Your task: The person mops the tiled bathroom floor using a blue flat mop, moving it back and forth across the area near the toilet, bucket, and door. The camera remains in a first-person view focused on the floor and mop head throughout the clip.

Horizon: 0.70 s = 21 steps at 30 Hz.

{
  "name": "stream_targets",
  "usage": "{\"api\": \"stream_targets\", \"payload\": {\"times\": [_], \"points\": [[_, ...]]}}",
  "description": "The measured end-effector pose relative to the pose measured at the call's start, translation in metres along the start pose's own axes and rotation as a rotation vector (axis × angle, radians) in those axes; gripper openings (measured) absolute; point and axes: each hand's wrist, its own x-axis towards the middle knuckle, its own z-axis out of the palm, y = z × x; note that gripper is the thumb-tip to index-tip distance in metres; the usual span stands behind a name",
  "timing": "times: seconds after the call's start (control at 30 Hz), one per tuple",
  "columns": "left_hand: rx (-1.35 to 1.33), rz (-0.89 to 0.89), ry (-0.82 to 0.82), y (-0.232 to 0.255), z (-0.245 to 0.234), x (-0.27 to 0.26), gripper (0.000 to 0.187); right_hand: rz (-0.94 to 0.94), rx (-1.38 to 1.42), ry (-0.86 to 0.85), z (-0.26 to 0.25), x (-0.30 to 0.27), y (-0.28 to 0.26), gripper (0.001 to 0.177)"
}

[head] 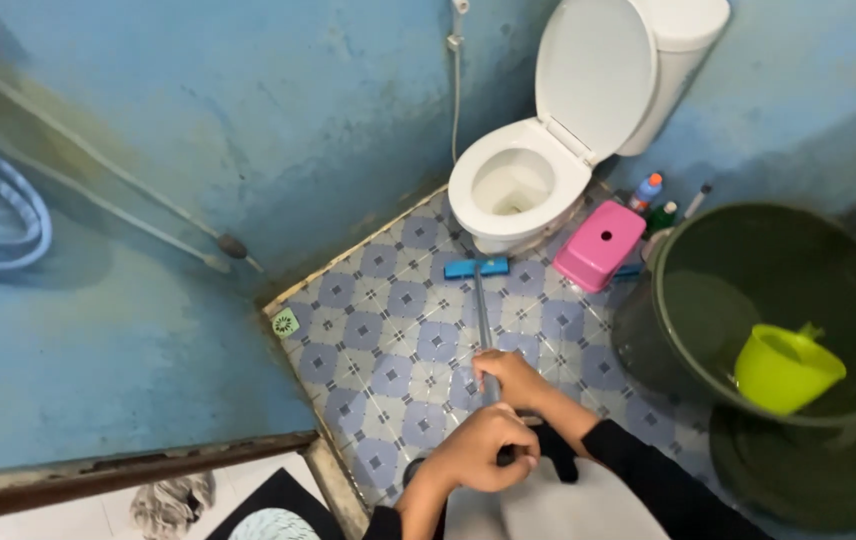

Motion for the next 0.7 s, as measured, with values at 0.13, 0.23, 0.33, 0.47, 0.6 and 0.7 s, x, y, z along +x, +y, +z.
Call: {"api": "stream_targets", "payload": {"times": [0.13,0.23,0.33,0.47,0.6,0.7], "points": [[0.066,0.008,-0.001,-0.026,0.016,-0.042,0.012,-0.083,0.035,0.176,0.049,-0.007,0.016,0.023],[0.078,0.013,-0.009,-0.035,0.020,-0.065,0.012,-0.032,0.072,0.205,0.069,-0.011,0.006,0.022],[0.079,0.042,-0.027,-0.032,0.022,-0.084,0.011,0.001,0.109,0.215,0.084,-0.018,-0.017,0.021],[-0.063,0.136,-0.091,0.018,0.010,-0.102,0.019,0.125,0.074,0.221,0.109,-0.036,-0.051,0.026],[0.004,0.144,-0.203,0.031,0.013,-0.145,0.015,0.294,-0.038,0.302,0.132,-0.053,-0.122,0.026],[-0.168,0.053,-0.306,0.058,-0.003,-0.167,0.023,0.459,-0.021,0.267,0.150,-0.057,-0.161,0.026]]}}
